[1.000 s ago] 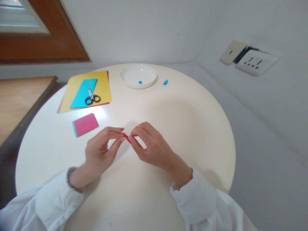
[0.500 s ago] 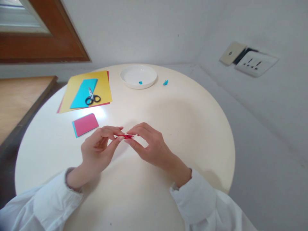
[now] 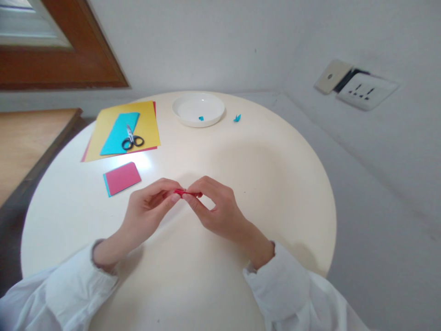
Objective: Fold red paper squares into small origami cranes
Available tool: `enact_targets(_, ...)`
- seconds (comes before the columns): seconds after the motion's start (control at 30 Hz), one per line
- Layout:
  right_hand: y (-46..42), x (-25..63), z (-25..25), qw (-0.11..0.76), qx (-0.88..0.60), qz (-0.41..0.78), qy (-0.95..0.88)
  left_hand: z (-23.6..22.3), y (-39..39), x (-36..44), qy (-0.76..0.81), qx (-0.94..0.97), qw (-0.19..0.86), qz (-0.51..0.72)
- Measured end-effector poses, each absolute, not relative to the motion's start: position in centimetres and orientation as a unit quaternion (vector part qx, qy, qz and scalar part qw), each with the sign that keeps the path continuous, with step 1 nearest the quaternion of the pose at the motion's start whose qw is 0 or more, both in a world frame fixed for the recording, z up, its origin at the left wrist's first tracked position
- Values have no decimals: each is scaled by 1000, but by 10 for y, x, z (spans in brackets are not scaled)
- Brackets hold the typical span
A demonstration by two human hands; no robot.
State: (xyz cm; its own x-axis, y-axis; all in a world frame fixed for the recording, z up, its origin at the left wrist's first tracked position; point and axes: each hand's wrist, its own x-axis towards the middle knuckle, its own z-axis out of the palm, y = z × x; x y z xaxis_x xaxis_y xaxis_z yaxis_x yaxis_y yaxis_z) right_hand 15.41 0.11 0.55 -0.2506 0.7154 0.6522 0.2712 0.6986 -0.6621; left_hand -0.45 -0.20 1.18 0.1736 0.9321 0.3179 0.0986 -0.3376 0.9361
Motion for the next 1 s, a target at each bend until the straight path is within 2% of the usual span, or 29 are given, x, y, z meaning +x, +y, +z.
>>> enact_targets(0.4, 0, 157, 10, 487, -406, 269, -725, 10, -2, -5, 455, 587, 478, 469)
enact_targets(0.8, 1, 155, 5, 471, -389, 350, -710, 13, -1, -5, 459, 563, 496, 477)
enact_targets(1.0, 2, 155, 9, 457, -397, 413, -681, 10, -1, -4, 424, 534, 545, 488)
